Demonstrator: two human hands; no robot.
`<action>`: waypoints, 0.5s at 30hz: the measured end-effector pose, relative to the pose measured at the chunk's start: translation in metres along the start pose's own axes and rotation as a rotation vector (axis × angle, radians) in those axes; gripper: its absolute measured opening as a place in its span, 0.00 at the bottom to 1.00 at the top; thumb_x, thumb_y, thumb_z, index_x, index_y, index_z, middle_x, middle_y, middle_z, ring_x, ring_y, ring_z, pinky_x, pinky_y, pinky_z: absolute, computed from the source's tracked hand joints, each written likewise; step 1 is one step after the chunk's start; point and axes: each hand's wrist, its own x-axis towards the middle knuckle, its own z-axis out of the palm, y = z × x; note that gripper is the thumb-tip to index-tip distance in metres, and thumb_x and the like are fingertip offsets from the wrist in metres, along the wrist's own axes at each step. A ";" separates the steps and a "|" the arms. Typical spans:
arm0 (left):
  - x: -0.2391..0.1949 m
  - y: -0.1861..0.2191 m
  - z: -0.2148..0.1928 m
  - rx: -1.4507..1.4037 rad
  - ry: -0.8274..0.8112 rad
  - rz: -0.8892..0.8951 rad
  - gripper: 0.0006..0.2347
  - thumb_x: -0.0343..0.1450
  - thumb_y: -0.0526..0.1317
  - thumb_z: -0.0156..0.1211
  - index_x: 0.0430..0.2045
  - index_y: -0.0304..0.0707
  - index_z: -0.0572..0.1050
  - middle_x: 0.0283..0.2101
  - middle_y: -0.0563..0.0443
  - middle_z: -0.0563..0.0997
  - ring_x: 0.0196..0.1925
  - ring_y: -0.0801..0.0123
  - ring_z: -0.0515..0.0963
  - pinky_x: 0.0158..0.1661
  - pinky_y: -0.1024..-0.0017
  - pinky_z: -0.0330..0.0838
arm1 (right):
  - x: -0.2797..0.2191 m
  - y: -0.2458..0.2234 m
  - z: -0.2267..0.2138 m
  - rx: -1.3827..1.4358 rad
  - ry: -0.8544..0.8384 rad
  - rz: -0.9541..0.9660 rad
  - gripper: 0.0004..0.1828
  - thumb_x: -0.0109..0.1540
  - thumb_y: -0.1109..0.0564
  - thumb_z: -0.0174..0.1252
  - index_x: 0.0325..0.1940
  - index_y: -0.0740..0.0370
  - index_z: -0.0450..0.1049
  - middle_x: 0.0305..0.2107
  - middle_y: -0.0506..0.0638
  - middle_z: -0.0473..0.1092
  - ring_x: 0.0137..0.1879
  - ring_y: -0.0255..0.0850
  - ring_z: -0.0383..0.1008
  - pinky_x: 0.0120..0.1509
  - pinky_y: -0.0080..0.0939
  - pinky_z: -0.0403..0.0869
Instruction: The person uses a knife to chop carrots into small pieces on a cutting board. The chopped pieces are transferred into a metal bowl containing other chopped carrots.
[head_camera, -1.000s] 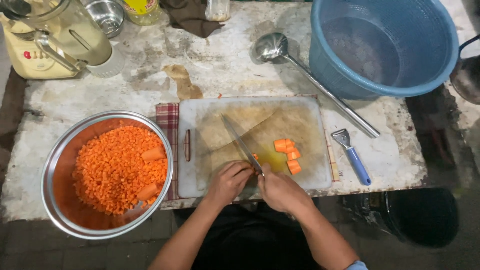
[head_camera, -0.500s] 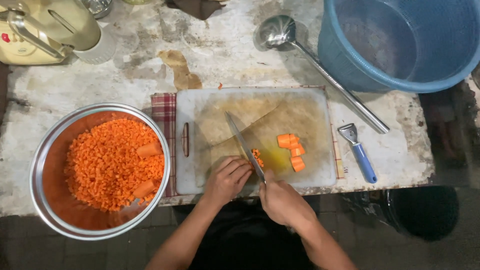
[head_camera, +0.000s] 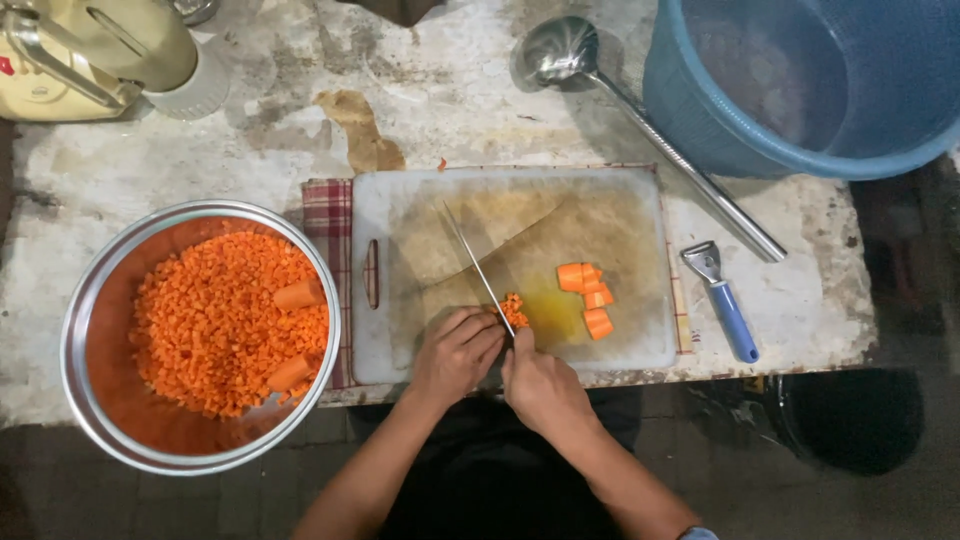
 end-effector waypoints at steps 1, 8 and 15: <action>-0.001 0.001 0.001 -0.001 0.003 0.011 0.02 0.69 0.28 0.61 0.30 0.27 0.79 0.36 0.43 0.78 0.41 0.57 0.77 0.48 0.66 0.76 | -0.001 -0.001 -0.003 0.000 0.012 0.001 0.12 0.68 0.50 0.38 0.49 0.60 0.54 0.24 0.64 0.71 0.28 0.69 0.70 0.31 0.66 0.64; -0.003 0.006 -0.002 -0.027 0.076 -0.010 0.05 0.67 0.30 0.67 0.33 0.28 0.79 0.37 0.45 0.80 0.42 0.58 0.78 0.48 0.67 0.76 | -0.008 0.010 -0.027 0.023 0.081 -0.046 0.13 0.67 0.46 0.40 0.46 0.56 0.58 0.26 0.66 0.69 0.32 0.71 0.67 0.33 0.64 0.62; 0.011 0.014 -0.008 0.114 0.067 -0.275 0.03 0.67 0.33 0.66 0.29 0.34 0.79 0.32 0.50 0.78 0.37 0.61 0.80 0.43 0.69 0.75 | -0.035 0.023 -0.060 -0.067 0.146 -0.027 0.17 0.63 0.42 0.49 0.49 0.54 0.68 0.28 0.61 0.75 0.41 0.60 0.78 0.44 0.57 0.75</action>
